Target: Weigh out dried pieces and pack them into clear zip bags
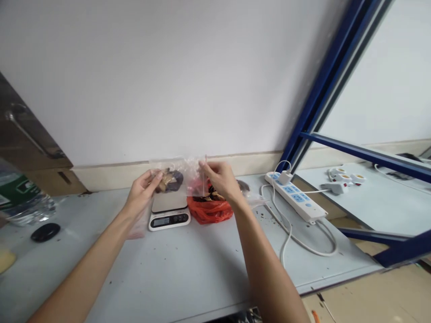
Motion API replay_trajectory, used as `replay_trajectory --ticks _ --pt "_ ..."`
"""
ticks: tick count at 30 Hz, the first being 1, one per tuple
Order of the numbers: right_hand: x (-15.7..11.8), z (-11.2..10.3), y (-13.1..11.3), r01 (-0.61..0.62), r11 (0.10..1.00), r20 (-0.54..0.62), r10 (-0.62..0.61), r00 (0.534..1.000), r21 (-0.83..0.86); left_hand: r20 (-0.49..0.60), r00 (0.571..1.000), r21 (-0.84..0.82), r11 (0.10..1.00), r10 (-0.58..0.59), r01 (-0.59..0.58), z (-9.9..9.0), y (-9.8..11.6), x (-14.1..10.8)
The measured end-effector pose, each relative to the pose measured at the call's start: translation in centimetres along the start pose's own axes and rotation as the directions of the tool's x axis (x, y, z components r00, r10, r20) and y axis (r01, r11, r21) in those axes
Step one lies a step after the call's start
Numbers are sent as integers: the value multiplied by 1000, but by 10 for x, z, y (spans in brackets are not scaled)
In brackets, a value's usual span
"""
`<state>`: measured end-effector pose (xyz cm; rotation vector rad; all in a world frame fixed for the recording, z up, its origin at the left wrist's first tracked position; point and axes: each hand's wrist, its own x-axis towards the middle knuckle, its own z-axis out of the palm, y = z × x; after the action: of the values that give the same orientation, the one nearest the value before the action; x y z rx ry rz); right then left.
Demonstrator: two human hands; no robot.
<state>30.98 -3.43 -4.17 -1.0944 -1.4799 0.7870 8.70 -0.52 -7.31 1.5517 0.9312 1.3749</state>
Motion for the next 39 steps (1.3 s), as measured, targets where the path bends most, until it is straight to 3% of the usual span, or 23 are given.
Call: replay_trajectory --ticks 2,5,7,13,18,21,23,26,28,39 --pt "-4 0 10 -82 997 134 82 988 -5 -44 999 28 999 -33 34 -10 -3 0" --pt "-12 -4 17 -204 978 388 170 906 48 -104 992 103 991 -71 82 -21 -9 0" --pt "-17 -5 18 -254 966 452 203 869 53 -139 989 164 983 -59 82 -23 -13 -2" --pt "-22 0 19 -277 961 423 245 872 15 -122 992 273 960 -21 54 -18 -16 -14" --pt "-24 3 23 -200 977 409 212 888 -71 -109 994 380 924 -6 47 -18 -17 -16" --pt "-24 8 25 -177 983 386 183 904 -53 -149 972 559 826 183 -70 -14 -16 -18" --pt "-23 13 27 -178 983 360 178 916 -35 -28 962 622 758 270 -195 -8 -13 -22" --pt "-24 18 27 -178 984 334 166 928 8 286 947 540 793 144 -283 3 -5 -30" --pt "-25 21 27 -187 982 347 162 924 39 395 918 486 838 44 -250 8 0 -35" --pt "-27 27 30 -275 934 413 163 896 229 368 920 251 967 -133 40 13 1 -37"
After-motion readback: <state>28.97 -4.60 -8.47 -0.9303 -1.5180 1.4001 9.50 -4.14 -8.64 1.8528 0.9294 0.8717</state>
